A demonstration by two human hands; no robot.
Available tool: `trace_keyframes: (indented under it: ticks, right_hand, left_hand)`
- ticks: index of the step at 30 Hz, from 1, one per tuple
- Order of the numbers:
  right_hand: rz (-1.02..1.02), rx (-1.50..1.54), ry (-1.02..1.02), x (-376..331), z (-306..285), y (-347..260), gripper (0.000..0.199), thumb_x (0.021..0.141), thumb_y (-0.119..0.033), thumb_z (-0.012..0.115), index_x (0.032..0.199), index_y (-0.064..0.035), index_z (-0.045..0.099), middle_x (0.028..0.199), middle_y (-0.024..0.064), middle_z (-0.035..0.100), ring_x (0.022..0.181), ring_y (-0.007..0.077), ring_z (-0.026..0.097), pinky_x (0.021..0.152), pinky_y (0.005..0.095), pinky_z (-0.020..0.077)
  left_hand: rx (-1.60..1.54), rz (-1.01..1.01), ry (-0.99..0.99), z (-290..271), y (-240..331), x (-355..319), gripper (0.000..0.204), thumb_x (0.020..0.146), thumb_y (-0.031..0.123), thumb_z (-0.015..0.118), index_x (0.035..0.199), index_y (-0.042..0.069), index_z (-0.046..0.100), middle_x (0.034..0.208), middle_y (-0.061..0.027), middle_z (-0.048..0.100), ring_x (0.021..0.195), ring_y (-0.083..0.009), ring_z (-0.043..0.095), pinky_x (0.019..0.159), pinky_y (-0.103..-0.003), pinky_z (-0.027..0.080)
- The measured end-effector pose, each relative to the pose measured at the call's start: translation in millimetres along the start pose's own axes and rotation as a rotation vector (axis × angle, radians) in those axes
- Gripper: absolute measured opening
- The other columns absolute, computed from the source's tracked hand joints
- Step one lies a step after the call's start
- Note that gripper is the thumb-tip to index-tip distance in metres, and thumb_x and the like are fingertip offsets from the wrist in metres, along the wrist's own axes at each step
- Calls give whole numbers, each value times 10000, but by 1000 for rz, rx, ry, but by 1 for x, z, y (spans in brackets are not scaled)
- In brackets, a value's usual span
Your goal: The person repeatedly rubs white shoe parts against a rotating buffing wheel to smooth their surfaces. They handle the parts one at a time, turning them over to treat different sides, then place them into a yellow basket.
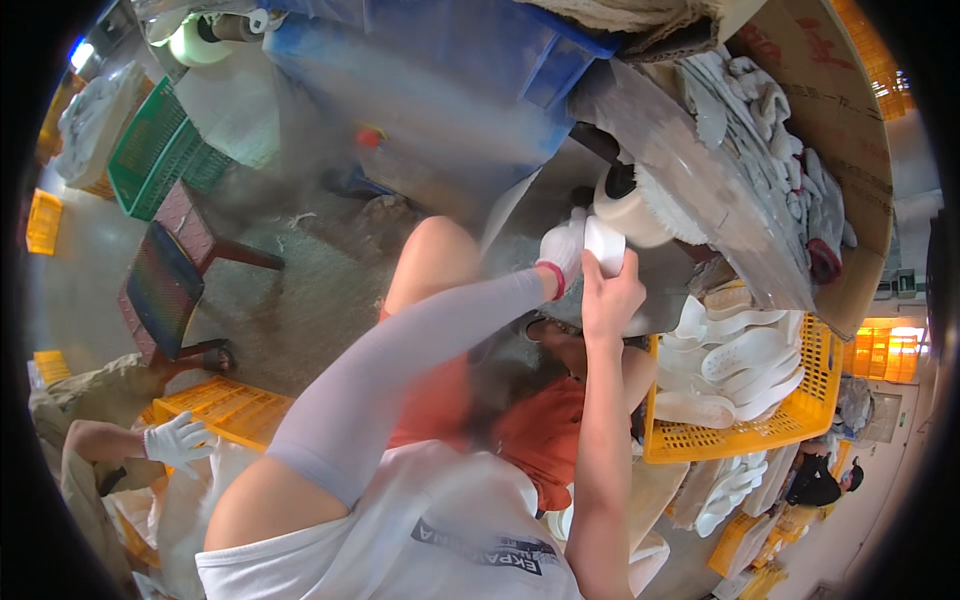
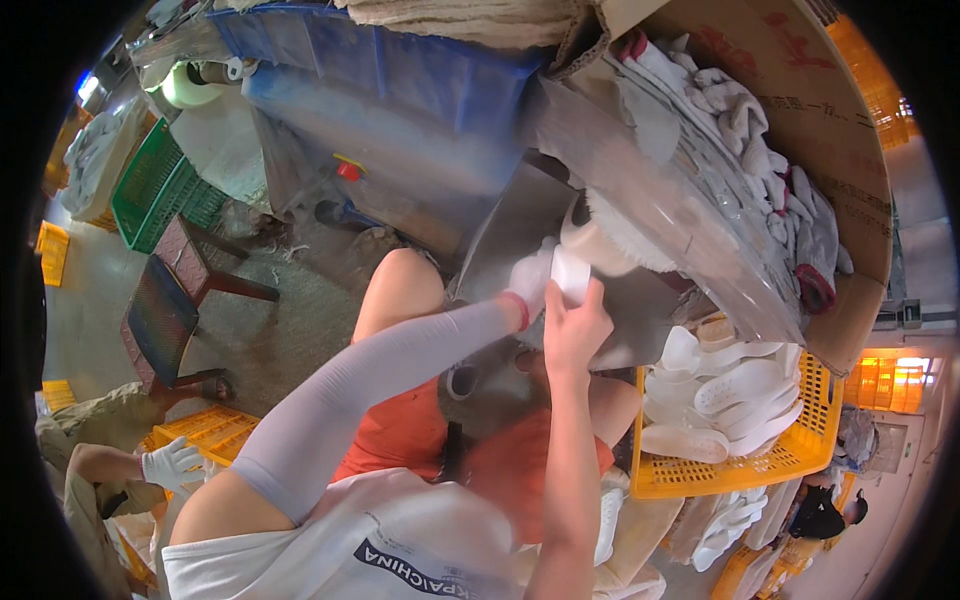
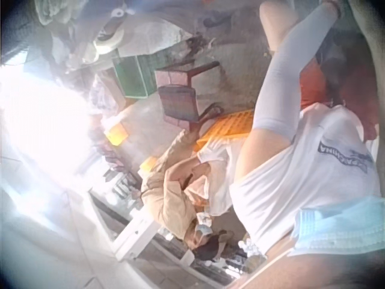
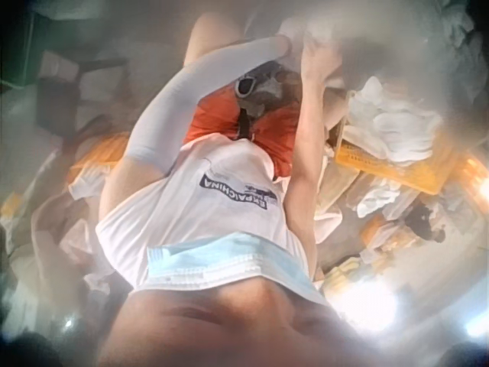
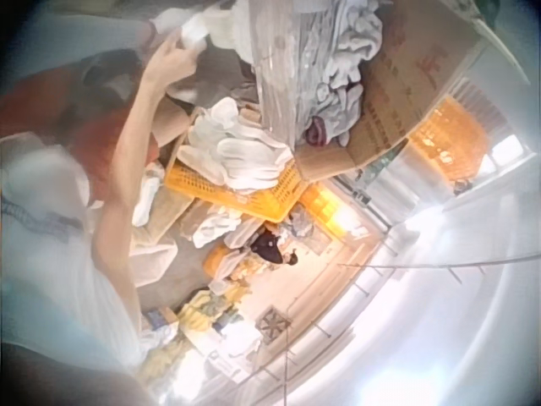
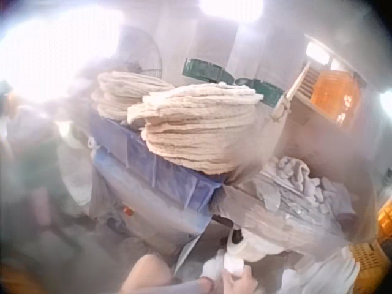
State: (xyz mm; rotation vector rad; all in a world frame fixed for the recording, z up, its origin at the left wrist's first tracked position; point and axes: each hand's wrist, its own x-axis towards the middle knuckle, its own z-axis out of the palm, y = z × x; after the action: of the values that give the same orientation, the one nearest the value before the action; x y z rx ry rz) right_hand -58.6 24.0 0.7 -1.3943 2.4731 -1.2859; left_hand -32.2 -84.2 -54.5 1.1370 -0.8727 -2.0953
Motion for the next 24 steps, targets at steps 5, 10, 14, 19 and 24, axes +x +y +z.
trace_keyframes:
  ticks: [5, 10, 14, 19, 24]
  right_hand:
    - [-60, 138, 2, 12, 1, 6, 403, 956, -287, 760, 1157, 45, 651, 995, 237, 739, 893, 378, 732, 816, 440, 562]
    - [75, 247, -328, -13, -27, -30, 573, 893, -114, 742, 1378, 48, 483, 1182, 285, 660, 1046, 380, 695, 890, 429, 552]
    - [-40, -173, -223, -11, -37, -50, 290, 893, -104, 696, 1096, 13, 526, 847, 312, 665, 835, 543, 647, 692, 562, 520]
    - [-64, 4, -180, -38, -70, -77, 244, 926, -39, 702, 1129, 24, 582, 861, 276, 673, 814, 465, 696, 679, 474, 548]
    - [-112, -102, 3, -43, -49, -52, 177, 950, -69, 701, 1066, -4, 584, 774, 251, 644, 726, 463, 668, 607, 506, 514]
  left_hand:
    - [-33, 236, -243, 5, -38, 27, 400, 1027, 393, 510, 1003, 36, 689, 918, -123, 723, 845, -285, 665, 783, -417, 508]
    - [498, 695, -229, -14, -82, 90, 273, 960, 262, 550, 1041, 66, 722, 994, -187, 711, 921, -355, 668, 820, -461, 529]
    - [1412, 703, -14, -18, -74, 104, 431, 1042, 341, 482, 1234, -8, 645, 1064, -232, 716, 963, -408, 682, 894, -460, 545]
    - [904, 588, -14, -17, -39, 40, 606, 995, 509, 530, 1283, -22, 567, 1054, -273, 705, 1034, -444, 686, 870, -503, 550]
    - [504, 496, -110, -17, -20, 21, 612, 1047, 532, 434, 1110, -23, 685, 958, -182, 731, 886, -338, 683, 766, -440, 521]
